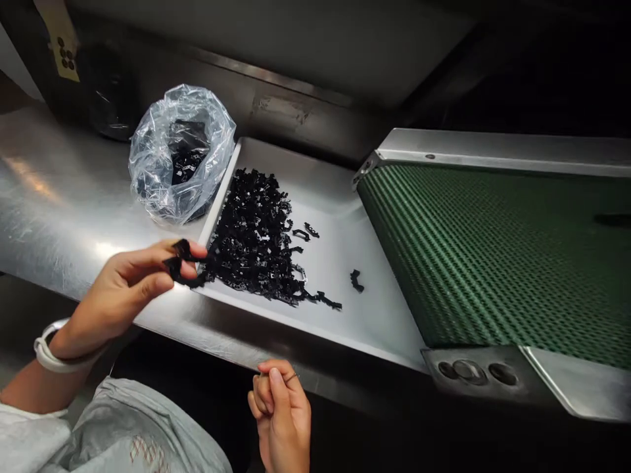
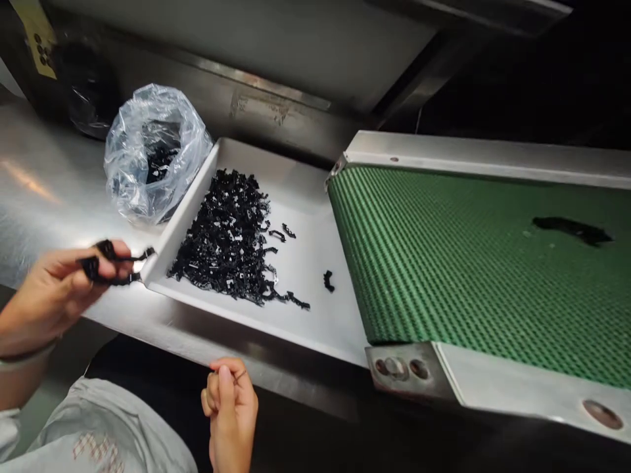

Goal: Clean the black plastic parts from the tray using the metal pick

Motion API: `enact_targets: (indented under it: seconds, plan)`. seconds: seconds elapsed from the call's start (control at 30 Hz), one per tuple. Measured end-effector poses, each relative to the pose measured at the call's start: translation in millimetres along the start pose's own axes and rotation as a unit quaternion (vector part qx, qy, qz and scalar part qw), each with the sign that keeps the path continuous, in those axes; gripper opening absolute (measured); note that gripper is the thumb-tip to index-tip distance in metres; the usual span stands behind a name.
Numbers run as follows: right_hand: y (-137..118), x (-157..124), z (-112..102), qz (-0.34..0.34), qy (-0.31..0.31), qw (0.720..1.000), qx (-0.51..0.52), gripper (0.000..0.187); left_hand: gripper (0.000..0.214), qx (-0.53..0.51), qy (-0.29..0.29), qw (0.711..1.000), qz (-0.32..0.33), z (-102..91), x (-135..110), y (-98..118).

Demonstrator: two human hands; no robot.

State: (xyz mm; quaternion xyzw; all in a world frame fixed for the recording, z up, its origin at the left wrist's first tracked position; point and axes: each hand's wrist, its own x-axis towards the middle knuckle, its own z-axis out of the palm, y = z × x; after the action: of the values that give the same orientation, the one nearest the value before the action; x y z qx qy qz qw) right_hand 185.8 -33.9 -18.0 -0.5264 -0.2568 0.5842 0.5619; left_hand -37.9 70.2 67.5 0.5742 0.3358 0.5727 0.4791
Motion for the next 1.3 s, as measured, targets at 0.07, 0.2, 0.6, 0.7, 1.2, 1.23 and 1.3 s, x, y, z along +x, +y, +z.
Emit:
enact_targets:
  seconds: [0.07, 0.2, 0.6, 0.7, 1.2, 1.23, 1.3]
  plan:
    - [2, 2, -8, 0.022, 0.015, 1.0, -0.004, 0.043, 0.023, 0.165, 0.095, 0.979, 0.078, -18.2, 47, -4]
    - [6, 1, -13, 0.026, 0.013, 1.0, 0.002, 0.045, 0.042, 0.353, 0.11, 0.927, 0.059, -62.1, 145, -29]
    - [21, -2, -9, 0.014, -0.042, 0.999, 0.01, 0.044, 0.029, 0.496, -0.205, 0.836, 0.115, -10.5, 105, -1]
    - [20, -2, -4, 0.011, -0.05, 0.999, 0.003, 0.044, 0.026, 0.516, -0.439, 0.722, 0.142, 33.5, 108, -8]
    - [26, -20, -3, 0.021, -0.046, 0.999, -0.011, 0.052, 0.02, 0.608, -0.557, 0.544, 0.155, 92.4, 109, -40]
    - [25, -19, -3, 0.021, -0.048, 0.999, -0.011, 0.052, 0.02, 0.608, -0.553, 0.547, 0.16, 89.4, 108, -42]
    - [25, -17, -3, 0.021, -0.052, 0.998, -0.011, 0.052, 0.019, 0.605, -0.547, 0.554, 0.166, 84.1, 107, -44]
